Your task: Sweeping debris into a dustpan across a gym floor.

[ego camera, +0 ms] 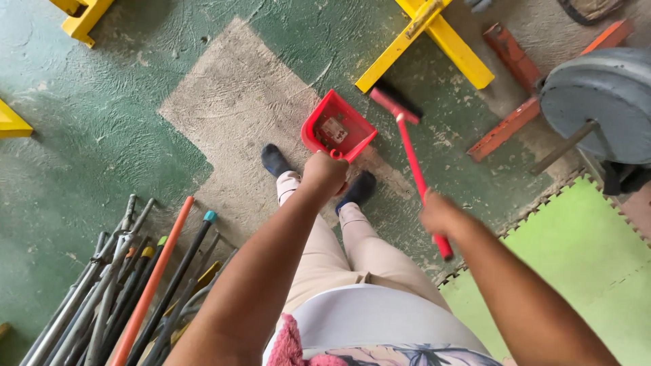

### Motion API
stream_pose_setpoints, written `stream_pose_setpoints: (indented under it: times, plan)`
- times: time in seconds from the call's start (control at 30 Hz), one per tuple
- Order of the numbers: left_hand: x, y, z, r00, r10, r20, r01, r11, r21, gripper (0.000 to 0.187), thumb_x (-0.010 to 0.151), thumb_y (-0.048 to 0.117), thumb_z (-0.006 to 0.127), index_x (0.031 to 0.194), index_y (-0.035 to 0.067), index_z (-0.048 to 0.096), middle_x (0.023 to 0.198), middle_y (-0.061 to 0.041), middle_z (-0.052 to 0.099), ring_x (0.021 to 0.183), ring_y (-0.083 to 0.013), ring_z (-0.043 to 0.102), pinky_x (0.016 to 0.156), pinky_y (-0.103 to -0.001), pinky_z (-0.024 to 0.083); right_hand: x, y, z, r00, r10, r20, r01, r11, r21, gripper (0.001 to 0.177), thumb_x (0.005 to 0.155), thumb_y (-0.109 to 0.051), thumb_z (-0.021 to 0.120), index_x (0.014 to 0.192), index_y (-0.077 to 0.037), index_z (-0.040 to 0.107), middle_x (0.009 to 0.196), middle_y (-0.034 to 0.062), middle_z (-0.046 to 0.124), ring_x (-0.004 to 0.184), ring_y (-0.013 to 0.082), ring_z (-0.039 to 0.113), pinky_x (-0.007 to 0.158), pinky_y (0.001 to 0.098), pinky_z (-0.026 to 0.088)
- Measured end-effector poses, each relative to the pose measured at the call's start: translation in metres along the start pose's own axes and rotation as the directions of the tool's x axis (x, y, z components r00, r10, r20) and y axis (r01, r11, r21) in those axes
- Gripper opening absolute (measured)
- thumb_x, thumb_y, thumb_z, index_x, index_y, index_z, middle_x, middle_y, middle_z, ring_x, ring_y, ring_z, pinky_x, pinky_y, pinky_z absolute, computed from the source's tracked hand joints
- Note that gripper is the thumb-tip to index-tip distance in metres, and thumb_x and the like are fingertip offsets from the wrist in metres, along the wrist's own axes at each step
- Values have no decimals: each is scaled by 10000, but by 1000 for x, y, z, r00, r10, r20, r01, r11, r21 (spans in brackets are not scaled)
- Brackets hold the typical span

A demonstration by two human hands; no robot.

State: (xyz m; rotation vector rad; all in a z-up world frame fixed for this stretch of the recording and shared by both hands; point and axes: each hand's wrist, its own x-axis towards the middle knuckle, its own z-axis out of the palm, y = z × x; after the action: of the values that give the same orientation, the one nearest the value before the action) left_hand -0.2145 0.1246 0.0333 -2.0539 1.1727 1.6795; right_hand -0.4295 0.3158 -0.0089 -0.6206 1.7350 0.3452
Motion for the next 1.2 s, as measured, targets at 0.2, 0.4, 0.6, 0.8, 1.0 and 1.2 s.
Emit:
stream_pose_setpoints:
  times: [0.2,0.4,0.6,0.8,1.0,1.2]
  plan:
    - [16,-22,-6,993,109,34,-113,980,161,180,896,144,609,923,-34,614,593,-144,659,475,-246,685,400,-380,498,-57,56,-54,982,7,187,-79,921,381,685,954,-140,641,1584,-217,384,766,72,579,519,154,452,433,357,420]
    - [2,-55,-36,994,-59,93,73,987,-147,198,941,195,631,954,3,587,650,-60,601,476,-173,586,412,-349,474,-67,71,-110,992,121,30,-120,862,492,656,998,-136,609,1589,-220,337,820,60,588,536,153,460,453,345,406]
    - [-10,-59,-30,998,-50,48,52,998,-25,240,937,234,634,882,0,630,648,-81,634,478,-211,629,429,-361,523,27,49,-59,994,65,-87,-30,935,353,246,939,-72,610,1178,-11,615,796,115,656,635,220,628,538,408,544]
    - [-1,-67,-16,997,0,79,-3,999,43,310,945,232,612,819,-49,650,616,-136,671,477,-260,664,434,-375,547,-47,0,33,991,-32,132,-2,969,246,433,924,-109,607,1349,-80,526,734,135,634,540,240,608,469,422,529]
    - [-8,-69,-34,998,-2,55,-1,999,53,270,933,226,614,876,-35,655,637,-121,674,485,-241,666,440,-371,550,-73,45,-48,993,5,120,-51,923,380,615,969,-196,630,1551,-229,435,822,54,619,522,142,444,433,335,414]
    - [-18,-100,-79,998,-57,37,61,994,-96,192,904,189,658,924,-2,651,658,-80,629,499,-211,605,427,-371,477,-46,127,-131,992,81,101,-128,748,651,587,934,-107,616,1491,-211,463,790,38,552,540,106,414,431,293,334]
